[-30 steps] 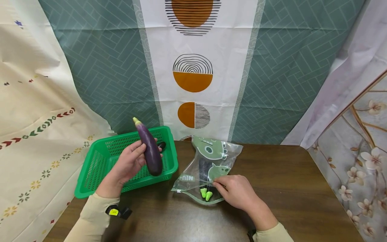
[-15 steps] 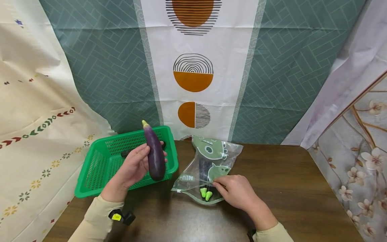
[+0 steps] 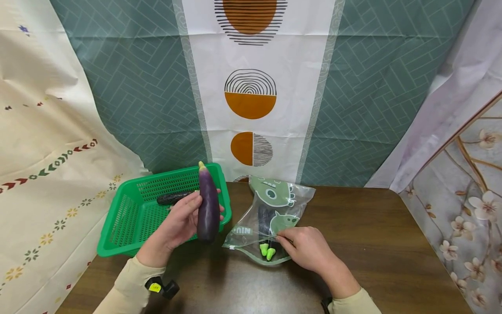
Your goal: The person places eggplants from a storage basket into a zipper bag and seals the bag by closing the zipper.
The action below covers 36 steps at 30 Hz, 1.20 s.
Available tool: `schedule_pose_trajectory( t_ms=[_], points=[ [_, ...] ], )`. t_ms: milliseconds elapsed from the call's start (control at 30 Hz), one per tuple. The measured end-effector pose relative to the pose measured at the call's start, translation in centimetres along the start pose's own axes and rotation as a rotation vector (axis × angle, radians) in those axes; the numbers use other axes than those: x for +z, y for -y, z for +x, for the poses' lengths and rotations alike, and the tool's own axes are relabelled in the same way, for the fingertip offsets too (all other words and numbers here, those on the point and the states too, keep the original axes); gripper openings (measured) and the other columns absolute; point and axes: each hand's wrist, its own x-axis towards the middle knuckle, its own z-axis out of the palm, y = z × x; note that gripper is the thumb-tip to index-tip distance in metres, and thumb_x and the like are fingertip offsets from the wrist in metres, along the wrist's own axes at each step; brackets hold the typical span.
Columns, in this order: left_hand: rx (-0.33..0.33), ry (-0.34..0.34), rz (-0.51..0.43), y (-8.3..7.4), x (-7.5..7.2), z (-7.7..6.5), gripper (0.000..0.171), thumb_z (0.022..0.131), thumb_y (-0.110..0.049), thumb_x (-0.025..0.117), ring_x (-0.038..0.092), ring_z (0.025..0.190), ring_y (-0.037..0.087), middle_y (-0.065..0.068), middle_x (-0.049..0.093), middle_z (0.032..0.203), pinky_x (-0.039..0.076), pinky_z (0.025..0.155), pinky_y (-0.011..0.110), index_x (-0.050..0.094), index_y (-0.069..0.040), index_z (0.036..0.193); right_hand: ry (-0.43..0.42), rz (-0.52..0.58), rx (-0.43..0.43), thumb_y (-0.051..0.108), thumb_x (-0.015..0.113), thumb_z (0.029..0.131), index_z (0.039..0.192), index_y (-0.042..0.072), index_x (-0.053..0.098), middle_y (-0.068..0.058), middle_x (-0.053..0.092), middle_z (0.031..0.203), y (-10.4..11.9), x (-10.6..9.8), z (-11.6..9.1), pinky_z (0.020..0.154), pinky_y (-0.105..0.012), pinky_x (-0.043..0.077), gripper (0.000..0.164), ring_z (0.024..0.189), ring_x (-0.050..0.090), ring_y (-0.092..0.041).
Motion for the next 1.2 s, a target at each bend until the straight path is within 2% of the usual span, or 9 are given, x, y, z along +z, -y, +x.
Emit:
schedule_pose_trajectory(
  t_ms=[200,333,500,733,1000,1200],
  points=[
    [-0.028,-0.002,0.000,0.5,0.4,0.1,0.047,0.121,-0.020,0.046,0.079,0.116,0.034,0.015,0.074,0.130,0.061,0.106,0.051,0.043,0.007,0.159,0.001,-0.003,0.007,0.017,0.082,0.101,0.103,0.020,0.086,0.014,0.081,0.093,0.0,0.0,0.0,0.067,-0.033,0.061,0.006,0.079,0.072,0.003],
    [-0.053,-0.010,0.016,0.9,0.7,0.1,0.049,0.120,-0.021,0.049,0.079,0.115,0.033,0.016,0.075,0.129,0.061,0.105,0.050,0.044,0.006,0.160,0.000,-0.007,0.007,0.016,0.083,0.100,0.102,0.020,0.086,0.014,0.081,0.093,0.1,0.0,0.0,0.067,-0.033,0.061,0.006,0.079,0.071,0.003],
    [-0.079,-0.005,0.043,1.4,1.1,0.2,0.056,0.119,-0.023,0.050,0.078,0.119,0.030,0.013,0.073,0.133,0.061,0.106,0.047,0.036,0.010,0.163,-0.004,-0.006,0.006,0.016,0.083,0.100,0.103,0.021,0.086,0.014,0.081,0.094,0.2,-0.1,0.0,0.067,-0.033,0.062,0.007,0.079,0.072,0.002],
    [-0.138,0.003,0.061,2.4,1.8,0.3,0.052,0.118,-0.024,0.053,0.077,0.121,0.032,0.013,0.071,0.135,0.062,0.104,0.046,0.043,0.006,0.160,-0.019,-0.012,-0.007,0.015,0.084,0.099,0.103,0.021,0.086,0.014,0.081,0.093,0.3,-0.2,0.0,0.066,-0.034,0.061,0.008,0.079,0.072,0.001],
    [-0.193,0.009,0.050,3.4,2.4,0.4,0.048,0.118,-0.024,0.055,0.078,0.118,0.030,0.021,0.073,0.132,0.062,0.104,0.044,0.046,0.002,0.156,-0.020,-0.011,-0.008,0.016,0.084,0.100,0.104,0.021,0.086,0.014,0.081,0.093,0.3,-0.3,0.0,0.066,-0.035,0.061,0.007,0.079,0.073,0.001],
    [-0.230,0.018,0.060,4.1,2.8,0.4,0.047,0.117,-0.025,0.056,0.077,0.118,0.031,0.021,0.072,0.132,0.063,0.101,0.044,0.048,0.001,0.155,-0.024,-0.013,-0.008,0.015,0.084,0.099,0.104,0.021,0.086,0.013,0.081,0.093,0.3,-0.3,0.0,0.066,-0.034,0.061,0.008,0.079,0.073,0.001]
  ],
)
